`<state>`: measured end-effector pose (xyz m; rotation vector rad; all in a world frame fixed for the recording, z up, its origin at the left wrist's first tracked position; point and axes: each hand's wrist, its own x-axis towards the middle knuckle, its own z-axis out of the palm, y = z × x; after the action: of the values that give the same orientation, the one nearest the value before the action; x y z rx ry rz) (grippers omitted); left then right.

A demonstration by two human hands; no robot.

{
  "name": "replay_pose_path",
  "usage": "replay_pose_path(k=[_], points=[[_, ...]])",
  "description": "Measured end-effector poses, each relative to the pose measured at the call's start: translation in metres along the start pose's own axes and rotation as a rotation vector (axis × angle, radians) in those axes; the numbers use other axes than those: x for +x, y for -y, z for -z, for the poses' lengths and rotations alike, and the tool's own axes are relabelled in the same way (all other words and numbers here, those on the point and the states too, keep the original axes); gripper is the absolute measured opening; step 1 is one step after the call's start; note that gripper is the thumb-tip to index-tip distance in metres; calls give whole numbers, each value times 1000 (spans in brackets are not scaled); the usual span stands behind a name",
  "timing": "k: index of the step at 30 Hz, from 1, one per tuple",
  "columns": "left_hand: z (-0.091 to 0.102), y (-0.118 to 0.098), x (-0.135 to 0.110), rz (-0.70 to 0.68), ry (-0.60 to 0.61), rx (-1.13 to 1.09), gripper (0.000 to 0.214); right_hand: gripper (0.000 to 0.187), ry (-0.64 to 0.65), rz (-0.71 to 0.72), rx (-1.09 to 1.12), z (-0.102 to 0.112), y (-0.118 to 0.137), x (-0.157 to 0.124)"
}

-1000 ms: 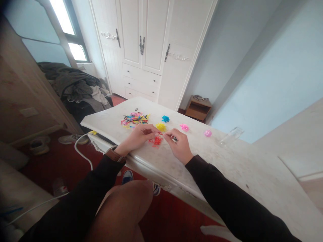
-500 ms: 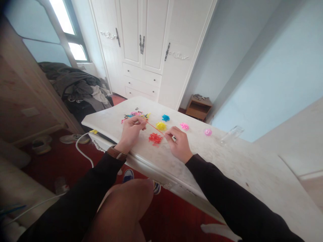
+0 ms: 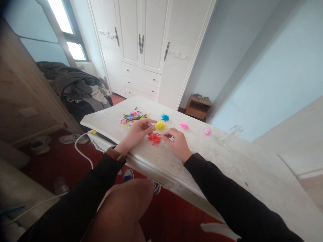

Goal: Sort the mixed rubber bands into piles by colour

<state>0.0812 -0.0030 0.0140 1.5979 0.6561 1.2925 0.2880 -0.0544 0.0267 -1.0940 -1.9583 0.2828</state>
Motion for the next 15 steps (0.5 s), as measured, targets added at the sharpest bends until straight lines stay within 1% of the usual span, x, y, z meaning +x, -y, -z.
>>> replay_pose_path(k=[5, 8, 10, 13, 15], points=[[-1, 0, 0, 31, 8, -73, 41, 9, 47, -25, 7, -3, -2, 1], [-1, 2, 0, 28, 30, -86, 41, 10, 76, -37, 25, -3, -3, 1], [-1, 2, -1, 26, 43, -79, 40, 12, 42, -31, 32, -2, -2, 0], [-1, 1, -2, 39, 79, -83, 39, 15, -55, 0, 34, 0, -1, 0], [-2, -1, -4, 54, 103, -90, 39, 16, -83, 28, 40, 1, 0, 0]])
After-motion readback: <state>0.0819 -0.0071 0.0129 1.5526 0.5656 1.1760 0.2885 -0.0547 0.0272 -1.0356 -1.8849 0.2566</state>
